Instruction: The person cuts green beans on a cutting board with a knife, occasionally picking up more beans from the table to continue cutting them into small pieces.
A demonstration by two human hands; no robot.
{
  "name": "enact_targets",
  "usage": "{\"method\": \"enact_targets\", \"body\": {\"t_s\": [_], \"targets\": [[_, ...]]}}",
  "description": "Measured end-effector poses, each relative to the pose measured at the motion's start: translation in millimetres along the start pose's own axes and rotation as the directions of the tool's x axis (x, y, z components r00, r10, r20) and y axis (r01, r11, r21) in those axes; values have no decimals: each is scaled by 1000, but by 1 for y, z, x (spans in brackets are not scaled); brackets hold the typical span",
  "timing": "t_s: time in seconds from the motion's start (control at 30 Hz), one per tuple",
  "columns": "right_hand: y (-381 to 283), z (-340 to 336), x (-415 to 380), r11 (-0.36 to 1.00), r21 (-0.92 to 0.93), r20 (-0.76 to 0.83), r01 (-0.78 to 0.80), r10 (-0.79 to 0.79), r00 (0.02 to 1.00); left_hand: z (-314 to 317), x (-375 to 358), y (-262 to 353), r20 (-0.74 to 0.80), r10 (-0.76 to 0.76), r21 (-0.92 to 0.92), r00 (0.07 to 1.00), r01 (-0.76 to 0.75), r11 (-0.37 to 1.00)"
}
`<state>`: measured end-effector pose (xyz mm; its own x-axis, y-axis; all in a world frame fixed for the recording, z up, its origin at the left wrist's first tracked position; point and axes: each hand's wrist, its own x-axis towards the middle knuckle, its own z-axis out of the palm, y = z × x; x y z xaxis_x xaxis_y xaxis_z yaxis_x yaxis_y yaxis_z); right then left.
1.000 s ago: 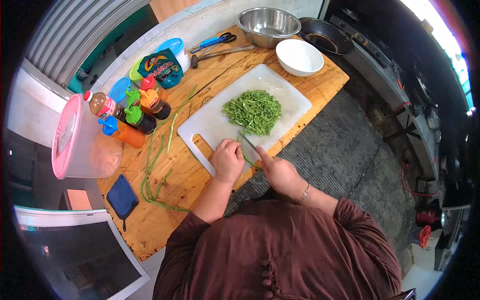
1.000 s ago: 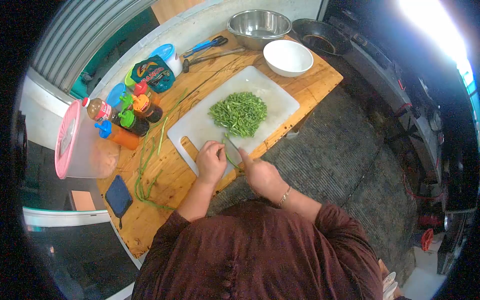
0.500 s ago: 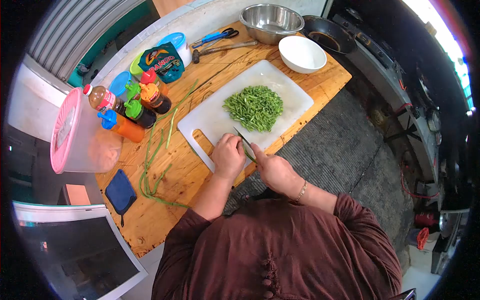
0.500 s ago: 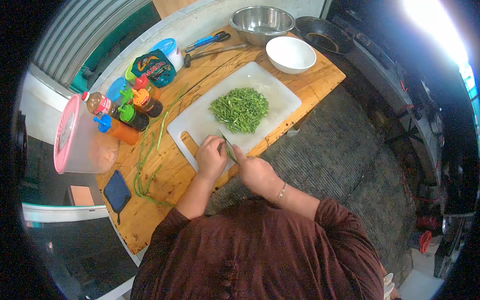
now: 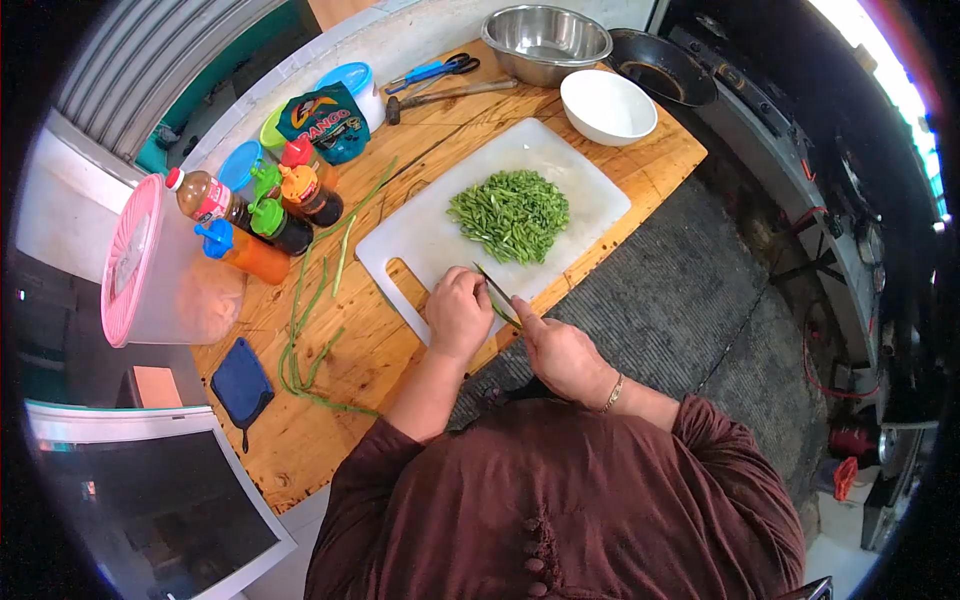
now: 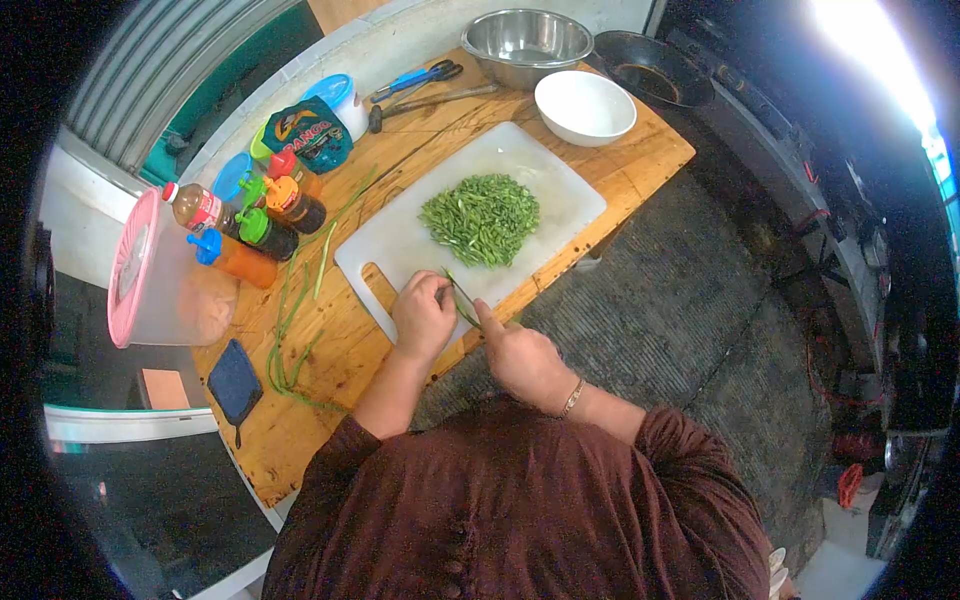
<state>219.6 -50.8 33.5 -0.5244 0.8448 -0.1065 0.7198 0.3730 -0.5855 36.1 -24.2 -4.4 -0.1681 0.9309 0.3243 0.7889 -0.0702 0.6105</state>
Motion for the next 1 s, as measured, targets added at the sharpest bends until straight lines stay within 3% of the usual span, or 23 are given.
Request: {"method": "enact_targets", "body": {"t_s": [0.27, 0.47, 0.63, 0.73, 1.0], "targets": [[-1, 19, 18, 994, -105, -22, 17, -19, 1000, 1, -1, 3, -10, 21, 38, 1000, -21, 999], [3, 9, -23, 999, -34, 38, -32, 33, 999, 2, -4, 0, -23, 59, 8, 998, -59, 998], [10, 5, 2, 1000, -8, -29, 1, -1, 1000, -7, -6, 2, 26, 92, -8, 995, -92, 996], [13, -9, 21, 1000, -7, -44, -29, 29, 999, 1, 1, -4, 39, -44, -52, 998, 46, 998], [8, -7, 17, 1000, 27, -63, 12, -10, 998, 6, 18, -13, -16, 27, -53, 1000, -27, 998]]}}
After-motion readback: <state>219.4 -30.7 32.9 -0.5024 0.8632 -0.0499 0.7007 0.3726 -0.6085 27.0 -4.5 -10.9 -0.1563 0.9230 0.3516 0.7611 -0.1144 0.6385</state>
